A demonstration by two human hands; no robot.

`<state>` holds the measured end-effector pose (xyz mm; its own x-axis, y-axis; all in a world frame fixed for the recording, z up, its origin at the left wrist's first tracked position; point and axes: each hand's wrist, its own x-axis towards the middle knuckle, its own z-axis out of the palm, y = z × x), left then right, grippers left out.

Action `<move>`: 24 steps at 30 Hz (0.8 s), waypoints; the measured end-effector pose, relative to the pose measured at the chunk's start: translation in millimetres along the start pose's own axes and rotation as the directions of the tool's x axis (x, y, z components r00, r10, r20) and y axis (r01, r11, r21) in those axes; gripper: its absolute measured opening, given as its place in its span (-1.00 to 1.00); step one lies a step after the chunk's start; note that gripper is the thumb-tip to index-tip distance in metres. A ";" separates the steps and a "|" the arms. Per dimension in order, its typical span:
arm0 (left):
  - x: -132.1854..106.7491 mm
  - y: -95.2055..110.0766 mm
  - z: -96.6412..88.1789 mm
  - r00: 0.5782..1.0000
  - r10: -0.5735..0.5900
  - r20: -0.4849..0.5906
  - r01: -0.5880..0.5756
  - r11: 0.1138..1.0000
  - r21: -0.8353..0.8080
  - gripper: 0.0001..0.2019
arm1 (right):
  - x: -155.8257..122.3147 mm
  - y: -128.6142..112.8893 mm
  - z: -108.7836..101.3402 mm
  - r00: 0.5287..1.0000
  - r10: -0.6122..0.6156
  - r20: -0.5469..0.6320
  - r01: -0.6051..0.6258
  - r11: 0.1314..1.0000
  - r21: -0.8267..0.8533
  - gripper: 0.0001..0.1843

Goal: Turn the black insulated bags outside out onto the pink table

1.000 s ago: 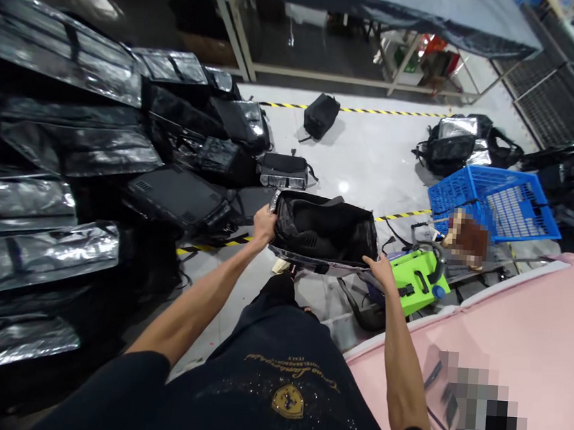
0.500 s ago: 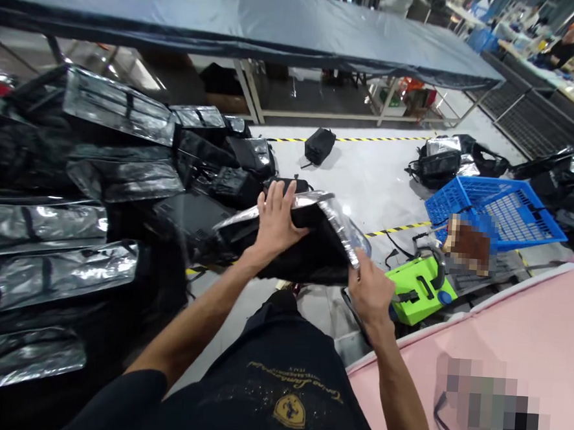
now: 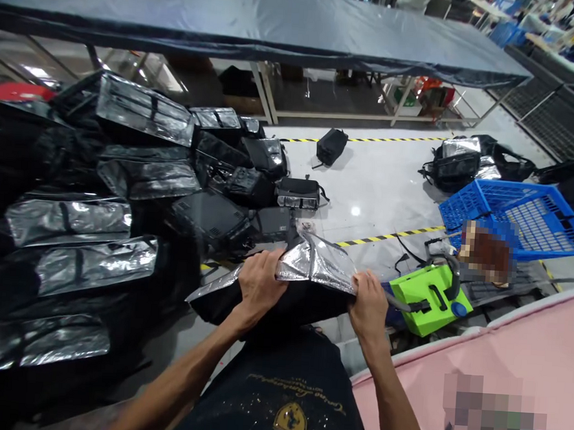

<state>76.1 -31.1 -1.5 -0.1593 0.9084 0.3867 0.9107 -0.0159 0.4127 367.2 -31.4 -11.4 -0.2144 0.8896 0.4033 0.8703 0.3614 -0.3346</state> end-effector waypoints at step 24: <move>143.9 -140.3 78.3 0.707 -0.150 0.691 0.578 0.685 -0.443 -0.36 | 257.5 -27.2 118.5 0.865 0.035 0.501 -0.036 0.999 -0.007 -0.32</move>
<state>-44.7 134.5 -68.4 0.0145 0.9335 -0.3584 0.3632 0.3290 0.8717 235.7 220.9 0.6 -0.3773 0.9217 -0.0896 0.8805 0.3271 -0.3432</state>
